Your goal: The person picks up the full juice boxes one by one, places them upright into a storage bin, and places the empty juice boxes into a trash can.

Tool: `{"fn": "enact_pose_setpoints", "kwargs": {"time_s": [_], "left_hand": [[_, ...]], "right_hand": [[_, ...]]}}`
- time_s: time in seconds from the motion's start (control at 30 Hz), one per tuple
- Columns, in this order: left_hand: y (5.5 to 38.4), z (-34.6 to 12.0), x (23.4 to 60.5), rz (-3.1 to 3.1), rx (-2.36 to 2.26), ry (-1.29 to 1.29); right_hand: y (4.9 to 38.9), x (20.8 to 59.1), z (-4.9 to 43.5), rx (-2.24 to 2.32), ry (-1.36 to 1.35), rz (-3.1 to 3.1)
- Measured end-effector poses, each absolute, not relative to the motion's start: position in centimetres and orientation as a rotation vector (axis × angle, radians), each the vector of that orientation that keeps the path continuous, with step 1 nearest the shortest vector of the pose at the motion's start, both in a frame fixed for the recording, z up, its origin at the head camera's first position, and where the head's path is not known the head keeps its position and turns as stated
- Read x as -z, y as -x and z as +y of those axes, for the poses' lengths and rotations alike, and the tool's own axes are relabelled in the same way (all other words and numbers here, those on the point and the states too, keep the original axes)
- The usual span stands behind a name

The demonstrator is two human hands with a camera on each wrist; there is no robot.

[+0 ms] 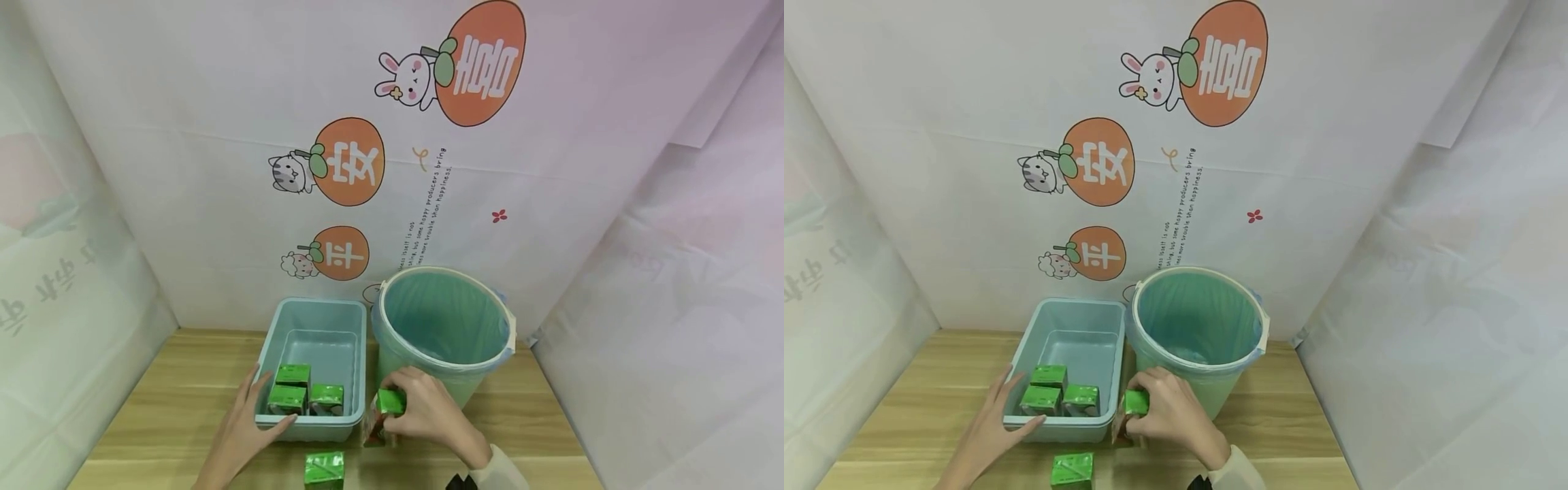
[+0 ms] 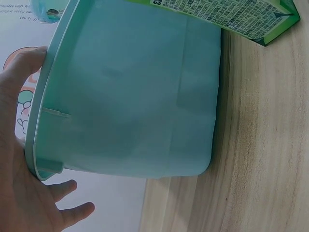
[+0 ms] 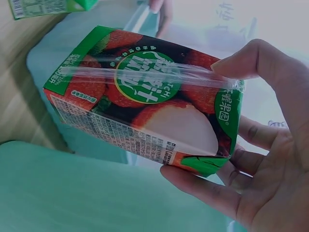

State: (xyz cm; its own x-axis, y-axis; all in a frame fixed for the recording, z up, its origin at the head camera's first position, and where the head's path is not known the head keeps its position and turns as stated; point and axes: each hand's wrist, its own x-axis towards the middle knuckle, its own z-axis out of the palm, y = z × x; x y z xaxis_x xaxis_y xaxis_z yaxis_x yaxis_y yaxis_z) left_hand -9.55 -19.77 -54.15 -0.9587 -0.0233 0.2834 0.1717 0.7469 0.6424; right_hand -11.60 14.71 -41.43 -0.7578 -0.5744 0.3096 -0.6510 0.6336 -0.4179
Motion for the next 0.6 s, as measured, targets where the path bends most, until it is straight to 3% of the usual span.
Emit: {"fn": "enact_pose_setpoints", "kwargs": {"time_s": [0.6], "left_hand": [[9.6, -19.8, 54.2, -2.645, 1.030, 0.137]], "right_hand": [[12.6, 38.6, 12.6, -0.722, -1.046, -2.712]]}}
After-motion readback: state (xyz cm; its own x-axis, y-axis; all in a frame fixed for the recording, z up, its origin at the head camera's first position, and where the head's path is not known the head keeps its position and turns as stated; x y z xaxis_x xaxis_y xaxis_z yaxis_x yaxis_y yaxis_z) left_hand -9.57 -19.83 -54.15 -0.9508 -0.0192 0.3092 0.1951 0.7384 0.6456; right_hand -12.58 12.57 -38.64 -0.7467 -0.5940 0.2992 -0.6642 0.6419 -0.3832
